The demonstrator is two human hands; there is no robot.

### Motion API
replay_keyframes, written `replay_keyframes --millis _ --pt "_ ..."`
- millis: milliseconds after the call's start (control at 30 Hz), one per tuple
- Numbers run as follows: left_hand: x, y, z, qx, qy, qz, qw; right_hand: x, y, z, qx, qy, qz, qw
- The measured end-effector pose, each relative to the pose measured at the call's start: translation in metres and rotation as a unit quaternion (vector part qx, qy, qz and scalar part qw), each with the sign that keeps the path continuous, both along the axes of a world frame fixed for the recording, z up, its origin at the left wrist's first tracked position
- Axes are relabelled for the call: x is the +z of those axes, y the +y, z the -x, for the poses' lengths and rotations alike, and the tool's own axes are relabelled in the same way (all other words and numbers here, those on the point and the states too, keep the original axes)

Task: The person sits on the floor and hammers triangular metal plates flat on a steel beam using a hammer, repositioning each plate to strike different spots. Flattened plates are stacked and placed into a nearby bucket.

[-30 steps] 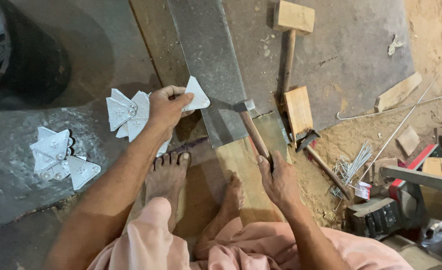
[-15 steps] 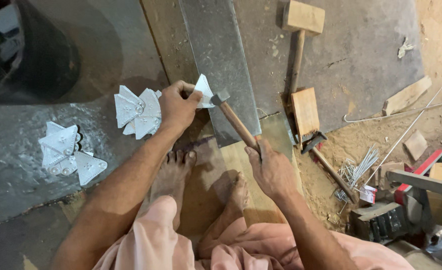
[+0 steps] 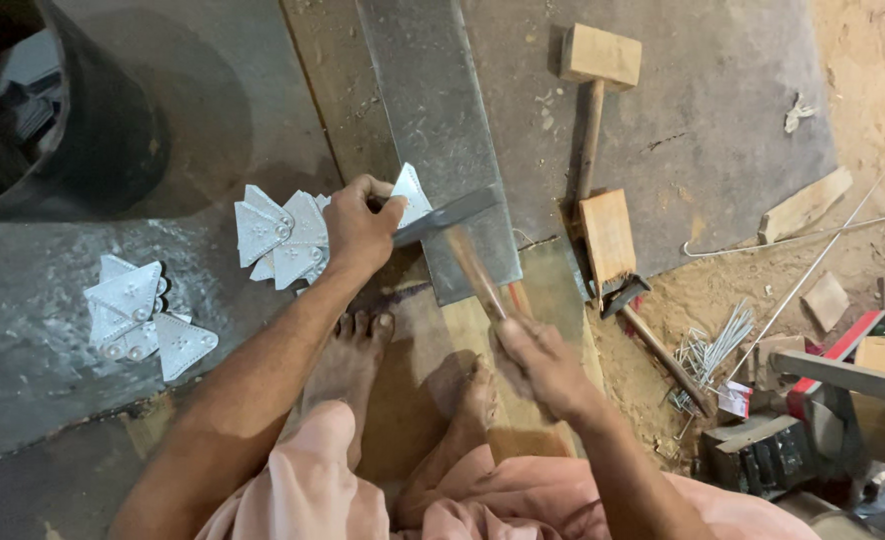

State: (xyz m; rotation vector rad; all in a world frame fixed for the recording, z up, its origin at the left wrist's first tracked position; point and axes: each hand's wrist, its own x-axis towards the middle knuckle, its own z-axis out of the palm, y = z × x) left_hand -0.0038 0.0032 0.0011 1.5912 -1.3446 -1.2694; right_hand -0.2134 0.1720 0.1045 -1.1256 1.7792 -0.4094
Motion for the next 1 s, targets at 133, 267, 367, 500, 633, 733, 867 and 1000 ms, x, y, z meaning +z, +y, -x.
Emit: replay_keyframes --millis 133,267,367,500,633,733,867,1000 --pt "-0.001 0.001 -0.001 0.009 -0.039 0.001 0.999 0.008 -0.003 0.006 0.02 0.088 0.094 0.991" --pt "-0.008 0.002 -0.002 0.011 -0.037 0.044 0.998 0.006 0.003 -0.003 0.036 0.258 0.268 0.927" --pt "-0.012 0.0 0.003 0.004 -0.041 0.047 0.998 -0.01 0.011 -0.008 -0.055 0.003 0.307 0.95" --pt "-0.015 0.002 0.003 0.028 -0.028 0.021 0.999 -0.045 0.003 0.01 0.082 0.244 0.028 0.966" --pt "-0.024 0.021 -0.054 0.084 -0.055 0.047 0.994 -0.062 0.02 0.03 -0.049 0.092 -0.09 0.99" --pt "-0.035 0.038 -0.125 0.129 -0.094 -0.023 0.987 -0.067 0.031 0.034 -0.153 -0.067 -0.096 0.981" --pt "-0.045 0.041 -0.175 0.157 -0.065 0.025 0.985 -0.065 0.028 0.032 -0.081 0.102 -0.049 0.99" --pt "-0.038 0.021 -0.117 0.069 0.111 0.002 0.991 -0.04 0.009 0.032 0.028 0.226 0.059 0.972"
